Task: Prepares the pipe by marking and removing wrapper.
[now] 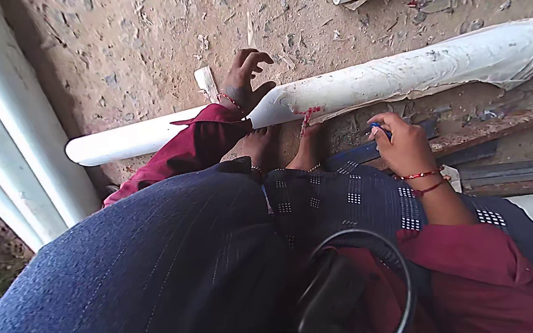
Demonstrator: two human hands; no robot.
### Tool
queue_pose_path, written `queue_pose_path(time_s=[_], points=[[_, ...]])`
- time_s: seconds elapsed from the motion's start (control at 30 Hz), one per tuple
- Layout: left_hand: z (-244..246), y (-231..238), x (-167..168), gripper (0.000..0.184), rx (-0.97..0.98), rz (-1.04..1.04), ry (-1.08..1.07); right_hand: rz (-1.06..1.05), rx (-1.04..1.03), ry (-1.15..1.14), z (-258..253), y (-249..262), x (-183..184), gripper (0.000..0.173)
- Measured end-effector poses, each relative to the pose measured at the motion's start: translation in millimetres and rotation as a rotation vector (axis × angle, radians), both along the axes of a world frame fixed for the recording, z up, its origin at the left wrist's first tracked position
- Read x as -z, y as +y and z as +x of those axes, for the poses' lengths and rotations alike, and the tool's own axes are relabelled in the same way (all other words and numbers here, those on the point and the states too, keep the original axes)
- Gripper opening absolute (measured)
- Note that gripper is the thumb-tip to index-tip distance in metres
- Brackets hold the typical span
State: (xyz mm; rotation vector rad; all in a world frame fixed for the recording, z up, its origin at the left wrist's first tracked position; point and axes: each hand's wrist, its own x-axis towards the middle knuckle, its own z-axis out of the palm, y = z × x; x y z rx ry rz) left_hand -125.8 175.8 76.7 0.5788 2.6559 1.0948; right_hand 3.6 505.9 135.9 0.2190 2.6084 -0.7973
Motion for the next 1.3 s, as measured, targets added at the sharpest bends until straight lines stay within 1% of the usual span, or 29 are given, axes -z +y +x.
queue_pose_path(time_s=[0.07, 0.1, 0.2, 0.3, 0.4, 0.47, 0.57, 0.63, 0.67, 0.73, 0.77, 0.83, 0.93, 1.0, 1.07, 1.1, 1.17, 1.2, 1.27, 1.3], points=[[4, 5, 3, 0.026, 0.032, -0.044, 0.067, -0.003, 0.001, 0.004, 0, 0, -1, 0.027], [7, 8, 1, 0.026, 0.054, -0.077, 0.057, -0.004, 0.002, 0.004, 0, -1, -2, 0.027], [14, 18, 2, 0.032, 0.092, -0.174, -0.071, -0.004, 0.007, -0.007, 0, -2, -3, 0.026], [20, 25, 8, 0.024, 0.035, -0.217, -0.095, 0.004, 0.003, -0.014, -1, -1, -2, 0.026], [19, 29, 4, 0.024, -0.021, -0.291, -0.173, 0.0, 0.003, -0.008, -1, -1, -3, 0.026], [23, 30, 9, 0.024, 0.021, -0.276, -0.141, -0.007, 0.001, 0.006, 1, -2, -5, 0.026], [37, 28, 22, 0.018, 0.152, -0.17, -0.019, 0.002, 0.001, -0.011, -1, -1, -3, 0.027], [41, 27, 19, 0.019, 0.102, -0.115, -0.026, 0.002, 0.002, -0.015, -2, -2, -2, 0.027], [40, 28, 15, 0.024, 0.056, -0.121, -0.046, 0.001, 0.002, -0.012, -2, -2, -2, 0.027], [31, 34, 6, 0.046, 0.002, -0.225, -0.159, 0.0, 0.007, -0.013, -1, -2, -2, 0.027], [24, 40, 1, 0.048, 0.005, -0.311, -0.247, 0.001, 0.009, -0.019, -2, -3, -2, 0.028], [12, 47, -2, 0.034, 0.07, -0.457, -0.329, 0.0, 0.005, -0.012, -2, -3, 0, 0.03], [5, 51, -6, 0.032, 0.185, -0.547, -0.369, -0.019, -0.003, 0.065, -1, 1, 5, 0.033], [9, 49, -6, 0.031, 0.229, -0.534, -0.35, -0.005, 0.021, 0.119, -2, -2, 6, 0.035], [15, 49, -7, 0.031, 0.24, -0.544, -0.332, 0.056, 0.047, 0.187, -8, -11, 9, 0.036], [17, 51, -7, 0.031, 0.242, -0.558, -0.332, 0.092, 0.022, 0.246, -11, -17, 16, 0.034], [19, 54, -10, 0.032, 0.253, -0.584, -0.354, 0.136, -0.121, 0.38, -25, -31, 38, 0.031], [18, 55, -12, 0.032, 0.262, -0.592, -0.367, 0.162, -0.231, 0.422, -36, -38, 50, 0.038], [17, 54, -14, 0.032, 0.286, -0.589, -0.375, 0.228, -0.454, 0.394, -61, -53, 67, 0.072], [17, 54, -15, 0.033, 0.305, -0.597, -0.389, 0.26, -0.537, 0.314, -72, -62, 72, 0.088]])
